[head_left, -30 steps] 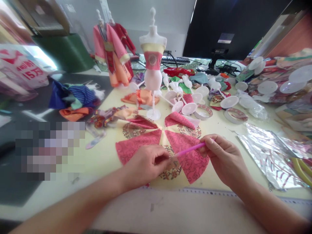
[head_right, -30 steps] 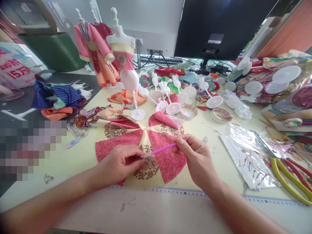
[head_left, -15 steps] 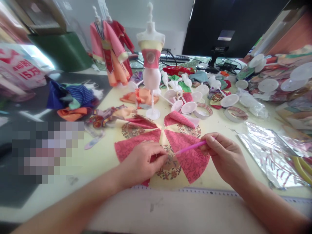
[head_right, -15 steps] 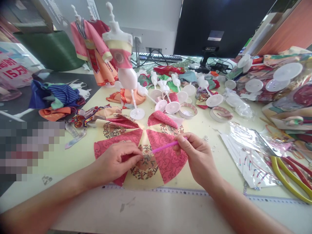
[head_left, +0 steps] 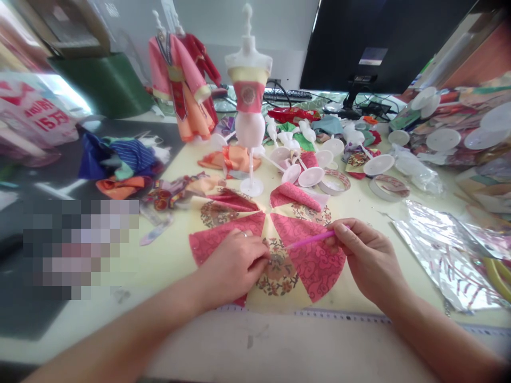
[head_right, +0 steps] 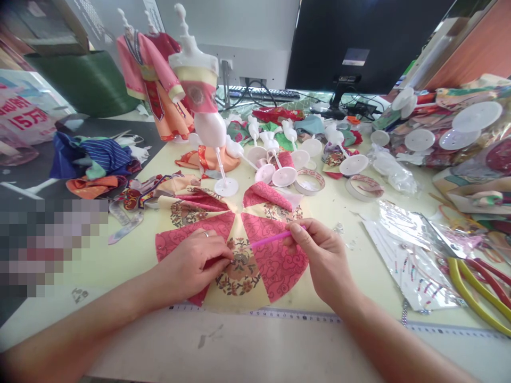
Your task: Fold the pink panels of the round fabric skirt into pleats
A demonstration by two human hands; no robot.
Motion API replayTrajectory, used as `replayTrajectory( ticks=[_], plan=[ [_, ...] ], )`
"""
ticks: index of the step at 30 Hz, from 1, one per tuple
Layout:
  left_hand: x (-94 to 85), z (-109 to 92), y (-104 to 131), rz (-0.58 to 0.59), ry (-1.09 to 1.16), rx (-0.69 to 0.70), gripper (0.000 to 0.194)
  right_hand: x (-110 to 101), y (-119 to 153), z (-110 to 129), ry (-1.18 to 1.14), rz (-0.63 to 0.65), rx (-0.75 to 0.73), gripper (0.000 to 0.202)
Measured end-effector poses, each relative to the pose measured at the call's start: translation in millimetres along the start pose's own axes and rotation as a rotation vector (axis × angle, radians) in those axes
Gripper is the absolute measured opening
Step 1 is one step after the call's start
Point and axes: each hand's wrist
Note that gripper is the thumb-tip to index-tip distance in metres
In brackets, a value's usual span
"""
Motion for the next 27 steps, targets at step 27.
replayTrajectory(
  ticks=[27],
  plan=[
    [-6.6, 7, 1, -0.021, -0.313, 0.089, 0.027, 5, 5, 0, 0.268, -0.033, -0.281, 0.013]
  ],
)
Point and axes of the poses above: each hand's wrist, its own y-axis away from the middle knuckle, its own x-axis out of the palm, z = x × y, and after that the axes turned 7 degrees about -z, right-handed
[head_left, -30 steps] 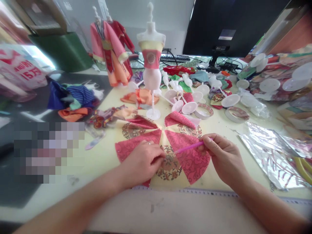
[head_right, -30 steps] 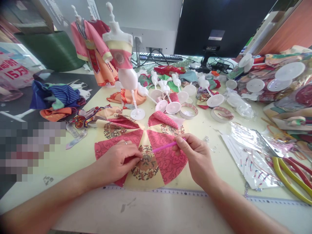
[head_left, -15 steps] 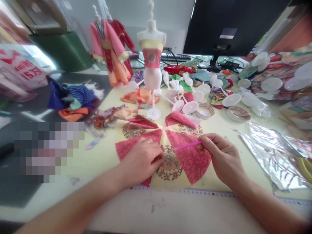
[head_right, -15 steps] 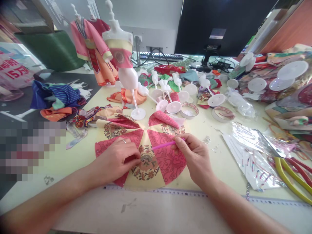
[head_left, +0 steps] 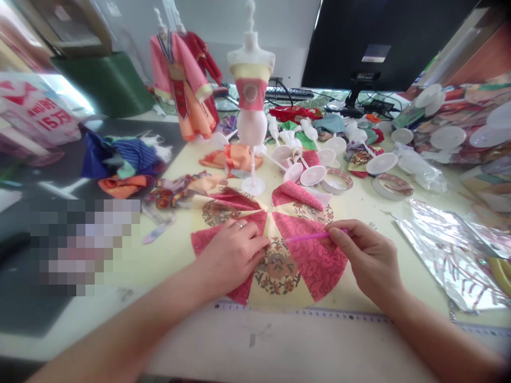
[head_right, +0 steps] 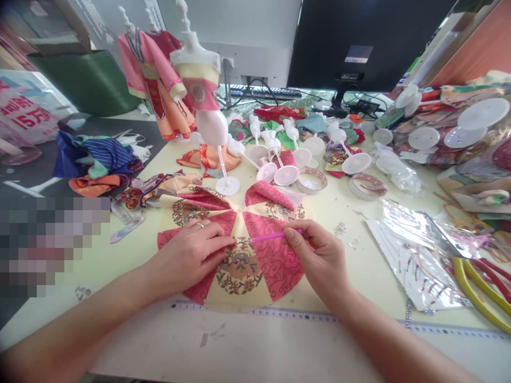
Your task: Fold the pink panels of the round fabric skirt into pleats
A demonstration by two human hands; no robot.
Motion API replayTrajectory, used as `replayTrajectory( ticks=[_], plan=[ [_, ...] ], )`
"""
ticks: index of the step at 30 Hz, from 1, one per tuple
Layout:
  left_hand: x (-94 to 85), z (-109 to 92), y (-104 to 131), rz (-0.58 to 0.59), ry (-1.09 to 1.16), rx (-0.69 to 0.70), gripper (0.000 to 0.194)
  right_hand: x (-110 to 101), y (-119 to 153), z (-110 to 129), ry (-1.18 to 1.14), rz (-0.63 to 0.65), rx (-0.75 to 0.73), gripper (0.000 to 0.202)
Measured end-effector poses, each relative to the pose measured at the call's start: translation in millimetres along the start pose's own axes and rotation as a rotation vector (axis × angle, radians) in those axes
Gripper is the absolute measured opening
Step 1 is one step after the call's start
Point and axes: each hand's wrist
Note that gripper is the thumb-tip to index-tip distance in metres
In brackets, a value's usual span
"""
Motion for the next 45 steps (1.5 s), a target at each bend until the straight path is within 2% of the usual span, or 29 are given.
replayTrajectory(
  ticks=[6, 11, 45],
  plan=[
    [0.3, -0.4, -0.9, 0.024, -0.076, 0.002, 0.027, -1.7, 2.8, 0.7, 0.131, 0.036, -0.207, 0.007],
    [-1.2, -1.5, -0.9, 0.027, -0.083, -0.01, 0.027, 0.7, 2.1, 0.1, 0.163, 0.066, -0.31, 0.007],
    [-1.4, -0.4, -0.6, 0.049, -0.077, -0.016, 0.026, 2.2, 0.4, -1.4, 0.236, -0.009, -0.308, 0.007]
  ],
)
Point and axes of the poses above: each hand's wrist, its own y-axis away from the middle knuckle, its own x-axis out of the palm, z = x × y, and after that the axes turned 7 degrees about -z, right-handed
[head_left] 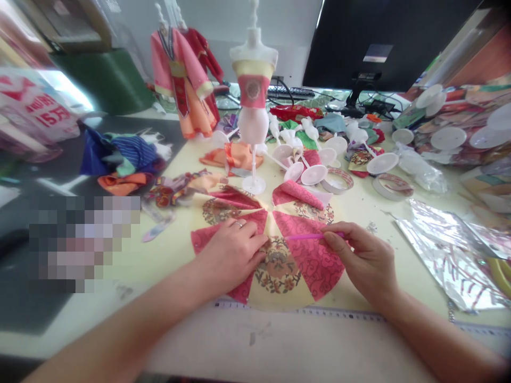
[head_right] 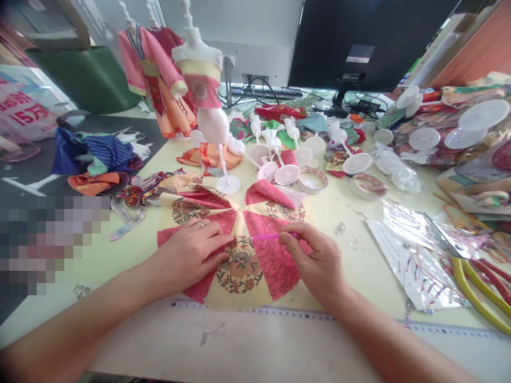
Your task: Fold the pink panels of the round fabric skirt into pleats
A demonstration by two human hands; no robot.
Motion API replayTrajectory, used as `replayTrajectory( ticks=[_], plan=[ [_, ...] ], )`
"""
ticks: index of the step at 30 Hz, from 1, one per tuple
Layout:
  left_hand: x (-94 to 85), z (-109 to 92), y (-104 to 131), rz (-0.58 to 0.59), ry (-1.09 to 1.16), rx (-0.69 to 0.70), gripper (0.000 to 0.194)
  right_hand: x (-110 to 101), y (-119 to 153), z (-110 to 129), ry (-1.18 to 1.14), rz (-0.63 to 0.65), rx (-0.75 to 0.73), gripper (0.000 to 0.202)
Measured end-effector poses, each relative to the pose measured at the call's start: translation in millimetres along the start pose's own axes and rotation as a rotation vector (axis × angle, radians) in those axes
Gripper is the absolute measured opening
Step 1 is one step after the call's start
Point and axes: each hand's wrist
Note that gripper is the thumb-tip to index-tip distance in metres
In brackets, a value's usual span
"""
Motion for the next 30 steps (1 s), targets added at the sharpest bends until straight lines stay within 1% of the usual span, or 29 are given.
replayTrajectory(
  ticks=[18, 24, 30],
  plan=[
    [-0.9, -0.3, -0.6, -0.002, -0.004, 0.006, 0.025, 1.0, -1.0, 2.5, 0.021, 0.013, 0.028, 0.011],
    [-0.2, -0.6, -1.1, 0.007, -0.005, 0.006, 0.025, 0.7, 0.3, 1.6, 0.008, 0.007, 0.027, 0.008],
    [-0.6, -0.7, -0.9, 0.014, 0.004, 0.0, 0.025, 1.7, -0.3, 0.6, 0.007, 0.013, 0.023, 0.009]
  ],
)
Point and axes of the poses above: each hand's wrist, its own y-axis away from the middle knuckle, its own x-axis out of the palm, z = x × y, and after that the axes turned 7 degrees about -z, right-handed
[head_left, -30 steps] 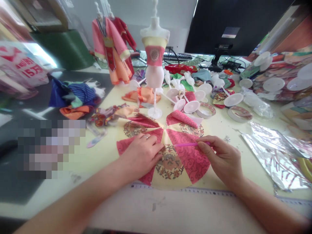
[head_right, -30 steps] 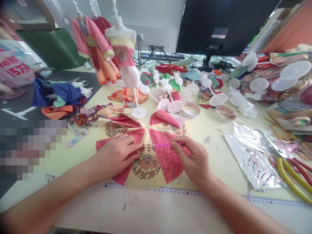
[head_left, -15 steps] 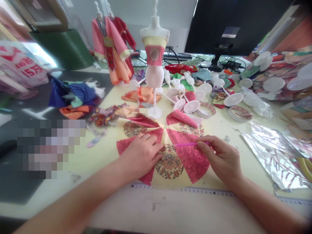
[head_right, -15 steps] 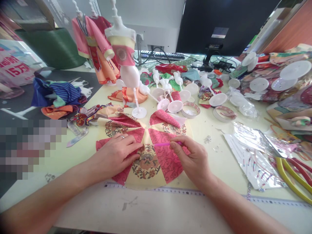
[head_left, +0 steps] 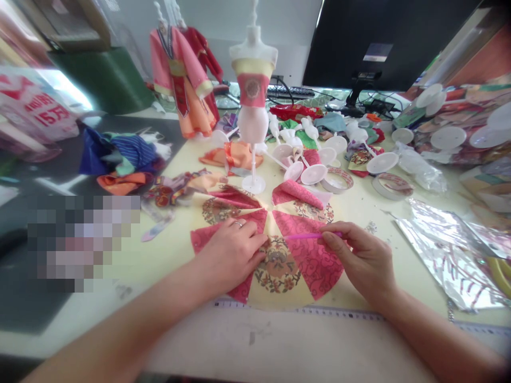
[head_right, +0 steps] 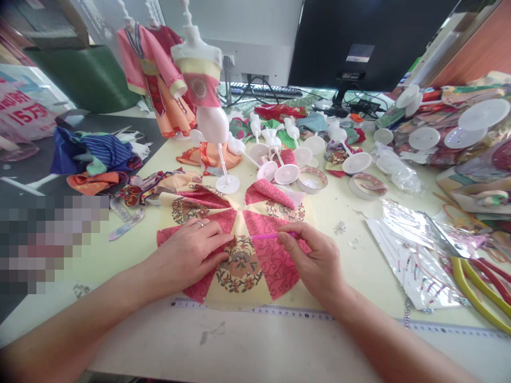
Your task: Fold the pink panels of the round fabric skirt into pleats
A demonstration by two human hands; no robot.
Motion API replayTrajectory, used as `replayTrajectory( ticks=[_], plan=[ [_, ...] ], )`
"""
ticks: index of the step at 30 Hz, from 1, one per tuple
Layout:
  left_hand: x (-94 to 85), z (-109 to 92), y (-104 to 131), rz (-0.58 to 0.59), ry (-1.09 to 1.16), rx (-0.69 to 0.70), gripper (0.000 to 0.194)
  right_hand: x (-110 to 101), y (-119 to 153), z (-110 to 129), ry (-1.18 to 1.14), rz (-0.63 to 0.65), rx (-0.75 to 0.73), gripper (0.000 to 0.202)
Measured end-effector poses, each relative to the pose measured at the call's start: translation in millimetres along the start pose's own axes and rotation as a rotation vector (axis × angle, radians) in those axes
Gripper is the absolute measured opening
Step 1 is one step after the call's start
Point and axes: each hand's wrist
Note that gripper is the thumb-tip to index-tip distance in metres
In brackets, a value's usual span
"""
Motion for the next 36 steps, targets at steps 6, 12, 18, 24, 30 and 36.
replayTrajectory(
  ticks=[6, 12, 18, 24, 30, 36],
  plan=[
    [-0.5, 0.0, 0.3, 0.006, -0.003, 0.004, 0.024, -0.4, 0.1, 1.4, 0.013, -0.003, 0.0, 0.012],
    [-1.1, -0.4, -0.1, 0.009, -0.002, 0.006, 0.024, -0.7, 0.2, 3.0, 0.012, -0.009, -0.002, 0.015],
    [-1.3, -0.6, 1.0, 0.016, -0.002, 0.002, 0.024, -0.4, 0.8, 0.7, -0.006, -0.005, -0.006, 0.008],
    [-1.5, -0.1, 0.4, 0.011, -0.004, 0.011, 0.025, -1.5, 1.4, 2.0, -0.021, -0.015, -0.01, 0.007],
    [-0.2, 0.7, 0.4, -0.005, -0.008, 0.008, 0.025, 0.7, 2.1, 2.7, -0.098, 0.008, 0.028, 0.01],
    [-2.5, 1.2, 1.4, 0.021, -0.021, -0.034, 0.028, 2.8, 3.0, 1.9, -0.155, 0.036, 0.091, 0.008]
  ],
)
Point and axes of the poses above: each hand's wrist, its own y-axis away from the middle knuckle, its own x-axis out of the palm, z = x × y, and after that the axes turned 7 degrees about -z, right-handed
